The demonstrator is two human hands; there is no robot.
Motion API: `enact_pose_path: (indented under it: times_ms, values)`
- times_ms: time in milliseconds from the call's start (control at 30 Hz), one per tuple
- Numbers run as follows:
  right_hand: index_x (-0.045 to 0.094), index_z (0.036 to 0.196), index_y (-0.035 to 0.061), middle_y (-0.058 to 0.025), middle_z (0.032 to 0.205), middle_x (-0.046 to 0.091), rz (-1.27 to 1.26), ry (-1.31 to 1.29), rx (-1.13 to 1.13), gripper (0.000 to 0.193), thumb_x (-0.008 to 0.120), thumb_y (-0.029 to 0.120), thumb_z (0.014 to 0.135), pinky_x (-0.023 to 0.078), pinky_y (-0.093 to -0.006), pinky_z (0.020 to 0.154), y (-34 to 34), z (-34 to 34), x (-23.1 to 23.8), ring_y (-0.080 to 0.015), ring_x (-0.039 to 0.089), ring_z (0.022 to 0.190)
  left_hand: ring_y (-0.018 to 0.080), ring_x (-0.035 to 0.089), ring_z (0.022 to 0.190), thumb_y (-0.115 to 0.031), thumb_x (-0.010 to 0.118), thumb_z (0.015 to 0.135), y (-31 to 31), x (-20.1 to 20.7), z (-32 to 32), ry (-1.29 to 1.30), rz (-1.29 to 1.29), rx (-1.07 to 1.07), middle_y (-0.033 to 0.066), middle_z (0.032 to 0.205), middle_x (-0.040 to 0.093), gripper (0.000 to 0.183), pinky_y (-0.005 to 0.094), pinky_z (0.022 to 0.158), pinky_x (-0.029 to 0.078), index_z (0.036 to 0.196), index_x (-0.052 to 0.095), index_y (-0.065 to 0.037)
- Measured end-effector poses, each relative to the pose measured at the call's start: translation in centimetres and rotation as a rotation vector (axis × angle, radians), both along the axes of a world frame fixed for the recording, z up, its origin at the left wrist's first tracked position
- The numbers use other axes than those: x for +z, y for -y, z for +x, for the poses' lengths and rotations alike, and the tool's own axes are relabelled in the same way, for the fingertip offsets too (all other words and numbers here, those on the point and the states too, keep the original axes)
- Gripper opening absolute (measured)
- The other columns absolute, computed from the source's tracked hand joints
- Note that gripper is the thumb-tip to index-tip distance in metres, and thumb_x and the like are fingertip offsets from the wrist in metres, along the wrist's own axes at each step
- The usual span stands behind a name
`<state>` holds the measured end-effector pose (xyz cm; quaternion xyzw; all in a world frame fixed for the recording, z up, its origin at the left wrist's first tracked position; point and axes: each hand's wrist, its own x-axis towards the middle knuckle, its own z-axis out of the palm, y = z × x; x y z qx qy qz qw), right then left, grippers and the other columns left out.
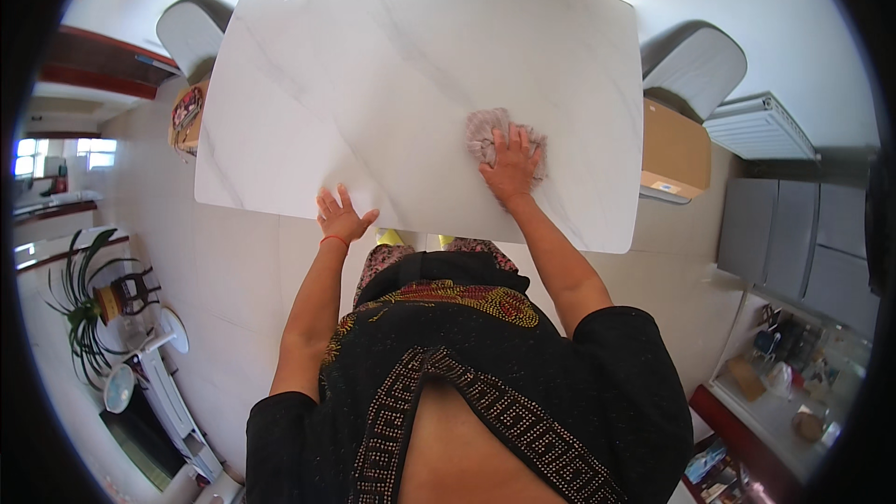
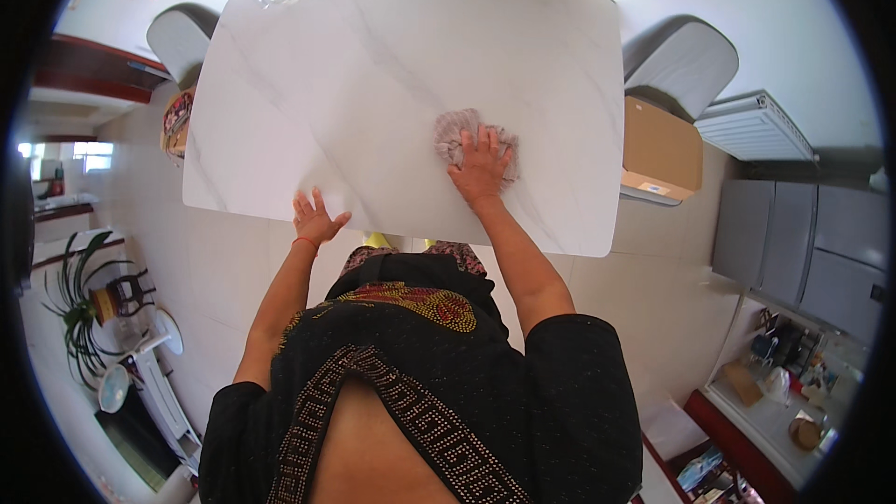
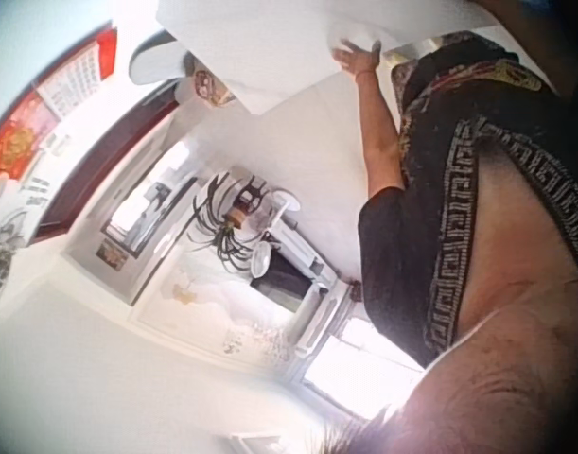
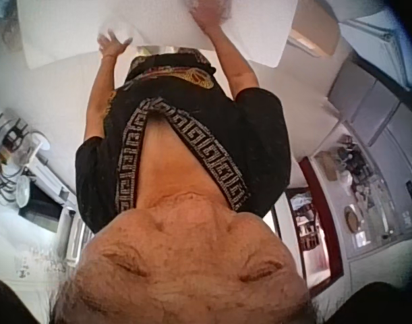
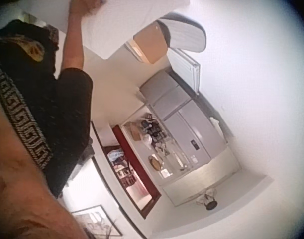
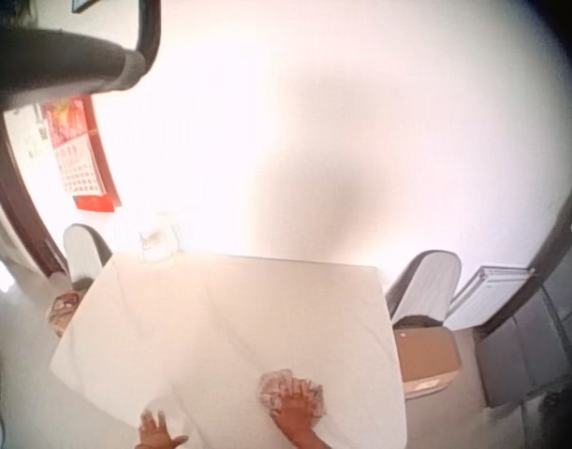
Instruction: The person wipes the surface of a white dining table using a cloth, moving the cloth in circular and linear motions across different areas of the tabletop.
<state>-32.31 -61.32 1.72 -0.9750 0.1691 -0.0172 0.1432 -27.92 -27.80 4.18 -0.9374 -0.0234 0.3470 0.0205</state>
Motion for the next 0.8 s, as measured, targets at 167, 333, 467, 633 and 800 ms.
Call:
enact_pose_path:
  times_ms: [167, 333, 467, 633, 800]
  values:
    - [0.038, 0.139, 0.0198, -0.0135, 0.149, 0.026, 0.061, -0.084, -0.072, 0.08, 0.068, 0.043, 0.069, 0.013, -0.0648, 0.106, -3.8, 0.8, 0.0, -0.0329, 0.018, 0.139, 0.0375, 0.012, 0.142, -0.055, 0.062, 0.079, 1.6, 0.7, 1.4, 0.054, -0.088, -0.008, 0.0261, 0.152, 0.014, 0.091, 0.0624, 0.107, 0.016, 0.146, 0.024, -0.006]
    - [0.026, 0.145, 0.0141, -0.0226, 0.15, 0.018, 0.5, 0.115, 0.069, 0.091, 0.068, 0.05, 0.072, 0.017, -0.0642, 0.105, -9.3, 4.0, 0.3, -0.0389, 0.014, 0.14, 0.0396, 0.02, 0.138, -0.039, 0.065, 0.08, 6.5, 0.5, 1.0, 0.608, -0.446, -0.185, 0.0246, 0.147, 0.024, 0.078, 0.0539, 0.109, 0.02, 0.142, 0.03, -0.005]
    - [0.029, 0.14, 0.0006, -0.0285, 0.143, 0.028, 0.441, 0.423, -0.085, 0.086, 0.068, 0.043, 0.076, 0.024, -0.0485, 0.11, -5.8, 4.4, -2.5, -0.0393, 0.025, 0.136, 0.0406, 0.02, 0.137, -0.034, 0.067, 0.079, 8.5, 2.1, 0.3, 0.708, -0.565, -0.383, 0.0259, 0.147, 0.022, 0.076, 0.0506, 0.11, 0.02, 0.139, 0.033, -0.003]
    - [0.03, 0.139, 0.0018, -0.0252, 0.142, 0.035, 0.259, 0.297, -0.523, 0.08, 0.066, 0.041, 0.08, 0.024, -0.0571, 0.106, -0.9, -0.2, -2.3, -0.0363, 0.028, 0.136, 0.0395, 0.018, 0.138, -0.037, 0.069, 0.078, 9.1, 1.6, 0.8, 0.591, -0.629, -0.619, 0.0243, 0.149, 0.019, 0.075, 0.0506, 0.11, 0.019, 0.139, 0.036, -0.01]
    - [0.027, 0.143, 0.0065, -0.0231, 0.15, 0.02, 0.163, 0.023, -0.665, 0.083, 0.061, 0.049, 0.08, 0.014, -0.0648, 0.106, -2.8, -4.8, -1.8, -0.0369, 0.014, 0.141, 0.034, 0.016, 0.141, -0.048, 0.073, 0.068, 12.2, 2.1, 2.3, 0.491, -0.584, -0.961, 0.015, 0.151, 0.02, 0.083, 0.067, 0.105, 0.015, 0.138, 0.039, -0.021]
